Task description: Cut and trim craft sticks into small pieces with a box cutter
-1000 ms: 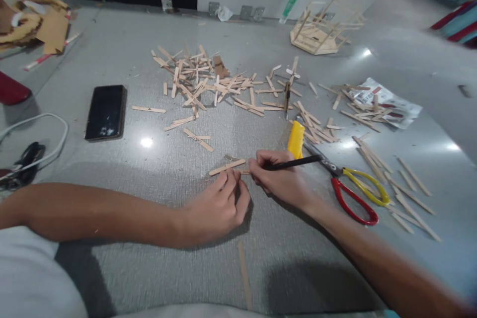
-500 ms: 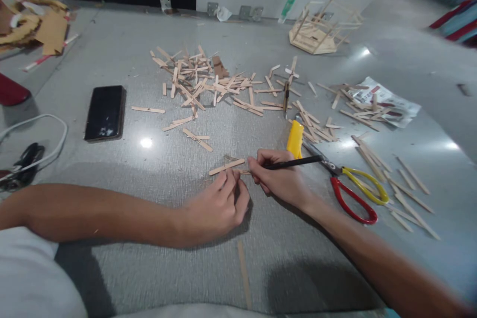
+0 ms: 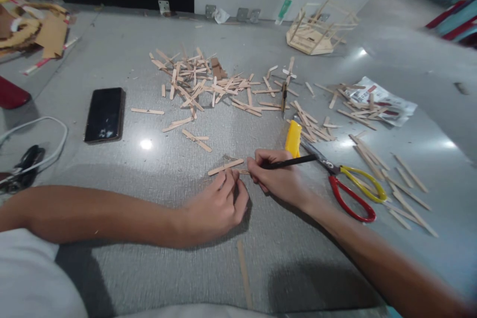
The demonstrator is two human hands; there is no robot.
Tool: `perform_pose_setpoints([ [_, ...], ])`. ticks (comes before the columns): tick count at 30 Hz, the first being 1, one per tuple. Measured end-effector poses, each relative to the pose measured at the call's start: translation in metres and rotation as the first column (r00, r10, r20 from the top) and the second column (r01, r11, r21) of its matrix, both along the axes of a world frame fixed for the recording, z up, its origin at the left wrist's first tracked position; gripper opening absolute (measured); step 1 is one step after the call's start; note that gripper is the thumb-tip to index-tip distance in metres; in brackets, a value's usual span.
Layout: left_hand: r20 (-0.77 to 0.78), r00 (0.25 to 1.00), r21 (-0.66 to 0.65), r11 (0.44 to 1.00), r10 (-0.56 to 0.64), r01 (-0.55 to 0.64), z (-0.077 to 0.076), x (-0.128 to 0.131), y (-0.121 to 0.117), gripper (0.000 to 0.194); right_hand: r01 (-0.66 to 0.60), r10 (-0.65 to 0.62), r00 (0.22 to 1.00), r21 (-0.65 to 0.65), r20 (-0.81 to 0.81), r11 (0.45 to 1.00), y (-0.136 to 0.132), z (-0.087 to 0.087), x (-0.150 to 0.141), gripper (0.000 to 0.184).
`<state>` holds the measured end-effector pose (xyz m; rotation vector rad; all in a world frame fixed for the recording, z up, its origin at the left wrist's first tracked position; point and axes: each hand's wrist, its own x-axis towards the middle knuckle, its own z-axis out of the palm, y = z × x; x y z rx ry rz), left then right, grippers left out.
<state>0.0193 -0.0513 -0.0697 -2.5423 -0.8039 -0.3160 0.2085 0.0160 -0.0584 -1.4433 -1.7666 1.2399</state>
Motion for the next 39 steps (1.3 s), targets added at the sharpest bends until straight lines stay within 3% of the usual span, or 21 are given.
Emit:
perform_pose_setpoints([
  [11,-0.027,1.0,-0.011,1.0,-0.014,0.014,0.004,0.0,0.001,0.041,-0.006,0.005,0.999,-0.042,-0.033,0.999,0.001,-0.003,0.003,0.042],
  [21,-0.01,1.0,-0.016,1.0,-0.019,0.019,0.003,-0.001,0.002,0.041,-0.016,0.015,1.0,-0.003,-0.01,1.0,0.0,0.0,0.001,0.047],
  [27,-0.013,1.0,-0.034,0.999,0.019,-0.019,0.003,-0.002,-0.002,0.037,0.099,-0.108,0.984,-0.068,-0.143,0.993,0.006,0.0,0.004,0.048],
  [33,-0.01,0.996,-0.079,0.993,0.086,-0.087,0.018,-0.006,-0.012,0.029,0.19,-0.187,0.982,0.155,-0.035,0.969,0.007,-0.003,0.014,0.047],
  [39,0.013,0.997,-0.125,0.989,0.082,-0.08,0.033,-0.009,-0.033,0.031,0.051,-0.229,0.928,0.511,0.293,0.858,0.013,-0.008,0.025,0.041],
])
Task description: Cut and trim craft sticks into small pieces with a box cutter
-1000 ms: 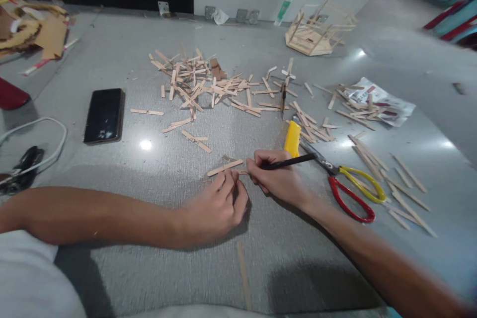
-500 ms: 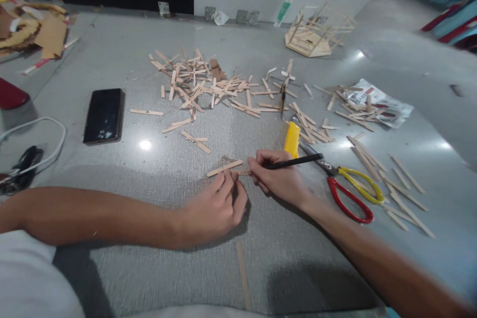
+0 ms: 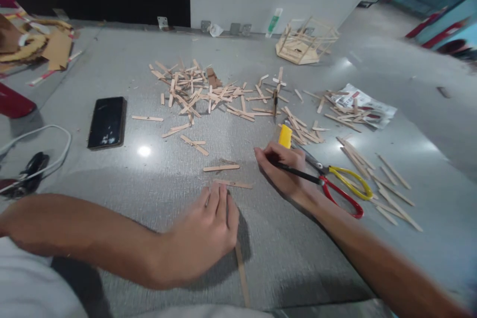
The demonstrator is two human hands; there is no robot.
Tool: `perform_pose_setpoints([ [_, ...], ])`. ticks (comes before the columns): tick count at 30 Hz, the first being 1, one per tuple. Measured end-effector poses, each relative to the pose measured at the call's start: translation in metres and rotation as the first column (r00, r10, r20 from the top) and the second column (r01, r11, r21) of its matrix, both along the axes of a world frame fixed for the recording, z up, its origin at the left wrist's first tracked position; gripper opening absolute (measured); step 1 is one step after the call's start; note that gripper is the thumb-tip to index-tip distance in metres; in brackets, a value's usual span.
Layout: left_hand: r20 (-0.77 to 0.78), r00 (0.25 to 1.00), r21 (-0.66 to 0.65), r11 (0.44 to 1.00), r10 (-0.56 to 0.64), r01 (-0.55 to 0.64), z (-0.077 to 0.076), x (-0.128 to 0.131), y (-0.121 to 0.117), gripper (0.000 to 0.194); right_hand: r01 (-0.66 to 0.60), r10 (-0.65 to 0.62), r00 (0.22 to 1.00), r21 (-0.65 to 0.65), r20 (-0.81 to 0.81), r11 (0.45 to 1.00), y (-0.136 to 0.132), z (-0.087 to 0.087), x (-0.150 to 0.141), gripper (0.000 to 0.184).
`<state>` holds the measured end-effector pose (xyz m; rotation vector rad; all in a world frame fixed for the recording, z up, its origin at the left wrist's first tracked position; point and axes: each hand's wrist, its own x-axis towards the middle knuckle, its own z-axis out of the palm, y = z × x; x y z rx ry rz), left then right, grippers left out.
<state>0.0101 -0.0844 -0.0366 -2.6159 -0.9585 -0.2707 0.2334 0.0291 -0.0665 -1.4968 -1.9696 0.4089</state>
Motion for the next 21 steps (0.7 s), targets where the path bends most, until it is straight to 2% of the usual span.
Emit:
perform_pose_setpoints([
  [2,-0.028,0.999,-0.046,0.999,-0.017,0.016,0.003,-0.001,-0.006,0.027,-0.015,0.014,0.999,0.036,0.043,0.999,0.001,-0.001,0.002,0.04],
  [5,-0.06,0.993,-0.151,0.984,-0.104,0.094,0.007,-0.001,-0.013,0.021,-0.058,0.056,0.996,0.035,0.072,0.998,0.003,-0.001,0.006,0.032],
  [7,-0.096,0.99,-0.171,0.982,-0.103,0.085,0.01,-0.002,-0.013,0.023,-0.094,0.089,0.99,0.045,0.108,0.995,0.004,-0.001,0.008,0.029],
  [9,-0.148,0.987,-0.168,0.985,-0.065,0.039,0.012,-0.002,-0.011,0.028,-0.11,0.098,0.986,0.089,0.136,0.99,0.005,-0.002,0.009,0.028],
  [13,-0.163,0.987,-0.133,0.991,-0.009,-0.013,0.015,-0.001,0.001,0.03,-0.032,0.007,0.993,0.207,0.122,0.978,0.009,-0.008,0.007,0.029],
  [16,-0.117,0.993,-0.074,0.997,0.0,-0.009,0.008,0.0,0.01,0.026,-0.123,0.099,0.983,0.161,0.153,0.979,0.013,-0.008,0.012,0.047],
  [18,-0.126,0.992,-0.05,0.999,0.001,-0.008,0.002,0.001,0.015,0.032,-0.18,0.134,0.941,0.123,0.312,0.976,0.019,-0.004,0.021,0.057],
  [20,-0.159,0.987,-0.078,0.996,0.021,-0.033,-0.006,0.001,0.018,0.042,-0.141,0.04,0.833,0.143,0.552,0.98,0.025,0.003,0.032,0.06],
  [21,-0.177,0.984,-0.103,0.994,0.027,-0.046,-0.009,0.001,0.019,0.046,-0.126,0.011,0.794,0.147,0.608,0.981,0.029,0.007,0.037,0.056],
])
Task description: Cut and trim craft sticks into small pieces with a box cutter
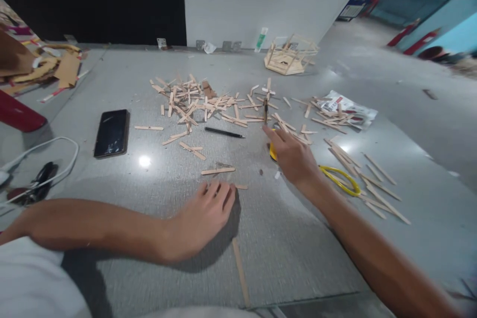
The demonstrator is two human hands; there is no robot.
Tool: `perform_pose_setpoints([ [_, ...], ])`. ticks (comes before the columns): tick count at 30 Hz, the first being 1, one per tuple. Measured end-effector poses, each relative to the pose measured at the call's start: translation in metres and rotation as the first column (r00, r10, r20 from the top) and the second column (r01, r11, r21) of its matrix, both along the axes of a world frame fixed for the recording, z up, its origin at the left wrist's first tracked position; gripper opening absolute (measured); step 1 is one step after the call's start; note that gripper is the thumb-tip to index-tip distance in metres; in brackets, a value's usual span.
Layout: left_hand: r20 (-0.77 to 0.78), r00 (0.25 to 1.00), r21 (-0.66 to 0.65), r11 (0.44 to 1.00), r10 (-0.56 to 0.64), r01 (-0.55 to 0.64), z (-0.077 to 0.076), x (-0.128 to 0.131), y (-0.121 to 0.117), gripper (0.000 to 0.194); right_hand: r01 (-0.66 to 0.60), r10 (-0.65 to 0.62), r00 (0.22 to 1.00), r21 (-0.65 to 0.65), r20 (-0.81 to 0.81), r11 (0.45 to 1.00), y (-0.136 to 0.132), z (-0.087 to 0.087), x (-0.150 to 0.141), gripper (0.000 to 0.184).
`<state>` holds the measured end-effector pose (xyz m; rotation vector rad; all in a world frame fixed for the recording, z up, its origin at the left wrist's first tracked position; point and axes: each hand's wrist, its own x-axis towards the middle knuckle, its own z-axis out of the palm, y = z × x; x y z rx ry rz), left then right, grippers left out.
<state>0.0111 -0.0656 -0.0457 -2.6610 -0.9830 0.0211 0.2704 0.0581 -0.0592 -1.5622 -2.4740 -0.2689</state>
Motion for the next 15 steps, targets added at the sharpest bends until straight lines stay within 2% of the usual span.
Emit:
perform_pose_setpoints([
  [5,-0.003,1.0,-0.07,0.997,0.015,-0.015,-0.012,-0.001,0.005,0.059,0.034,-0.025,0.964,-0.032,0.263,0.999,0.013,0.013,0.011,0.039],
  [8,-0.006,1.0,-0.118,0.993,-0.001,0.001,-0.012,-0.001,0.01,0.067,0.019,0.005,0.952,-0.078,0.305,0.997,0.015,0.015,0.011,0.031],
  [10,-0.018,1.0,-0.135,0.991,0.009,-0.011,-0.012,0.0,0.012,0.063,0.006,0.008,0.991,-0.104,0.131,0.995,0.015,0.014,0.011,0.027],
  [12,-0.027,0.998,-0.134,0.989,0.055,-0.058,-0.014,0.0,0.014,0.06,0.005,-0.018,0.994,-0.114,-0.112,0.993,0.012,0.013,0.012,0.026],
  [13,-0.024,0.996,-0.131,0.988,0.082,-0.085,-0.016,0.0,0.014,0.06,0.003,-0.035,0.966,-0.127,-0.256,0.992,0.01,0.012,0.012,0.027],
  [15,0.001,0.993,-0.131,0.985,0.117,-0.116,-0.022,0.001,0.015,0.062,-0.028,-0.067,0.864,-0.18,-0.5,0.983,0.003,0.013,0.008,0.033],
])
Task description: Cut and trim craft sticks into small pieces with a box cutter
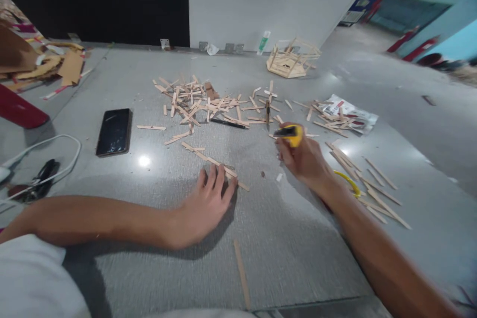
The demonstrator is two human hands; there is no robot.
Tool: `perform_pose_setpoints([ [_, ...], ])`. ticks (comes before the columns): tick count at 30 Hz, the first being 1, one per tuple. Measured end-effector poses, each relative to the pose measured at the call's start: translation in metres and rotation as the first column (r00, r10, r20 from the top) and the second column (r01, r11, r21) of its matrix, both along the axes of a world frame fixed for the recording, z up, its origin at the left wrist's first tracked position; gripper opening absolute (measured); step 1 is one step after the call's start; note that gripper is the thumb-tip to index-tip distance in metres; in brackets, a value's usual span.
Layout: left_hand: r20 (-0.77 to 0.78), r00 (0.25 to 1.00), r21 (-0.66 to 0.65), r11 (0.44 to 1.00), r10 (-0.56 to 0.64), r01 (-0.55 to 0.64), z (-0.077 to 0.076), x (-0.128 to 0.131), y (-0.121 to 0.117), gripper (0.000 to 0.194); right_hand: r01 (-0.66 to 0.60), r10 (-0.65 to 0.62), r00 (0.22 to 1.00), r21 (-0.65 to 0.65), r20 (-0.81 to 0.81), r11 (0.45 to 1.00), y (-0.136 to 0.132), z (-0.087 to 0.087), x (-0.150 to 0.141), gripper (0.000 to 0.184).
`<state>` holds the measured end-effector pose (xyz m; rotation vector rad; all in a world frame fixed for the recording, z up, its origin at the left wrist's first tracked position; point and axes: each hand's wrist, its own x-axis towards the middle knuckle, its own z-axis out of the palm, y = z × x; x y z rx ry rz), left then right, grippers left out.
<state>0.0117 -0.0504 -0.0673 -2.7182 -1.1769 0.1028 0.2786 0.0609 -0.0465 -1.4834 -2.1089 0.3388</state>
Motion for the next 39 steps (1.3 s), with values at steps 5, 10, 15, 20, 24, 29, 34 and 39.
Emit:
perform_pose_setpoints([
  [5,0.055,0.998,0.005,1.0,-0.006,0.005,-0.006,0.001,0.002,0.064,-0.204,-0.028,0.767,-0.284,-0.641,0.937,-0.02,0.008,-0.019,0.034],
  [10,0.068,0.994,0.062,0.994,0.09,-0.095,0.001,0.003,-0.001,0.061,-0.241,-0.207,0.569,-0.403,-0.796,0.883,-0.026,0.007,-0.028,0.035],
  [15,0.054,0.993,0.034,0.994,0.105,-0.107,0.006,0.003,0.0,0.063,-0.277,-0.222,0.678,-0.523,-0.701,0.806,-0.033,-0.004,-0.038,0.041],
  [20,0.058,0.996,0.051,0.996,0.074,-0.077,0.006,0.004,0.002,0.062,-0.33,-0.188,0.731,-0.58,-0.656,0.745,-0.045,-0.012,-0.053,0.045],
  [24,0.091,0.995,0.061,0.997,0.04,-0.046,0.005,0.003,0.003,0.063,-0.349,-0.16,0.759,-0.602,-0.631,0.718,-0.048,-0.013,-0.057,0.042],
  [29,0.113,0.992,0.042,0.998,0.047,-0.052,0.006,0.003,0.005,0.063,-0.325,-0.142,0.781,-0.589,-0.608,0.74,-0.048,-0.014,-0.059,0.036],
  [34,0.114,0.992,-0.003,0.999,0.051,-0.051,0.007,0.003,0.006,0.063,-0.24,-0.171,0.777,-0.536,-0.606,0.81,-0.049,-0.021,-0.057,0.033],
  [39,0.12,0.992,-0.015,0.999,0.05,-0.048,0.006,0.003,0.006,0.065,-0.293,-0.053,0.83,-0.516,-0.555,0.805,-0.052,-0.02,-0.056,0.034],
])
